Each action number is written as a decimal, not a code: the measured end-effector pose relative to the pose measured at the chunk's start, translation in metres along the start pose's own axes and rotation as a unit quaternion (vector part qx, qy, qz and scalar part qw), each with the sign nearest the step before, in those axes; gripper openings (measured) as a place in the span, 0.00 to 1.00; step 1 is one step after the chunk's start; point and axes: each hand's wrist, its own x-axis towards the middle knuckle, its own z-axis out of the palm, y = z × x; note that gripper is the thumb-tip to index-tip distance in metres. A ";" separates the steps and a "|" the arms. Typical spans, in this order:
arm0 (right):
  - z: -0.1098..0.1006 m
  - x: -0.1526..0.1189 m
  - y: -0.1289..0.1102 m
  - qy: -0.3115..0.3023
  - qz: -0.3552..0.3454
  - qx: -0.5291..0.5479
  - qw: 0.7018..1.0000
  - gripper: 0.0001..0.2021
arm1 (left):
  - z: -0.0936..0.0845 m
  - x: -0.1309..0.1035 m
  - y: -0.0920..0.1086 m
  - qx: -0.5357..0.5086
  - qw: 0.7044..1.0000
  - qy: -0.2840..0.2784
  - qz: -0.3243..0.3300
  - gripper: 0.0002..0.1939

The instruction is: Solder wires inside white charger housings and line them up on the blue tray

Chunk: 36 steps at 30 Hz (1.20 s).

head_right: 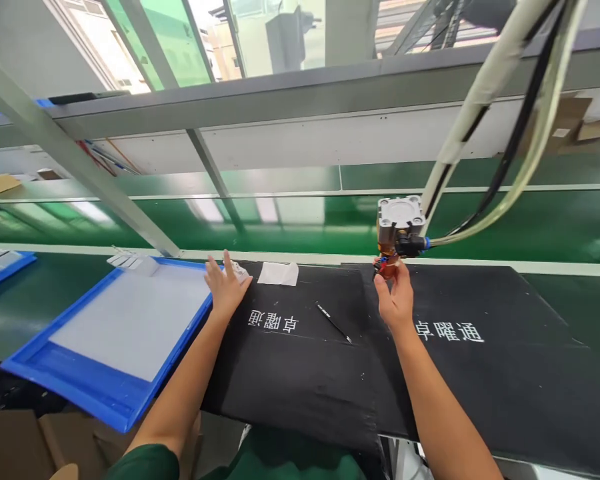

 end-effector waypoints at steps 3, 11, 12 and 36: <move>-0.002 0.001 0.002 0.019 0.003 -0.001 1.000 0.19 | -0.007 -0.013 0.017 -0.025 0.998 0.009 0.063 0.45; -0.007 0.005 0.010 0.066 0.020 -0.010 0.998 0.19 | -0.005 -0.072 0.084 -0.059 0.861 -0.336 0.377 0.42; -0.007 0.005 0.011 0.070 0.020 -0.011 0.997 0.20 | -0.001 -0.073 0.087 -0.055 0.860 -0.351 0.367 0.44; -0.005 -0.005 0.022 0.076 0.024 -0.051 0.996 0.19 | 0.030 0.041 0.236 -0.226 0.916 -0.236 0.234 0.45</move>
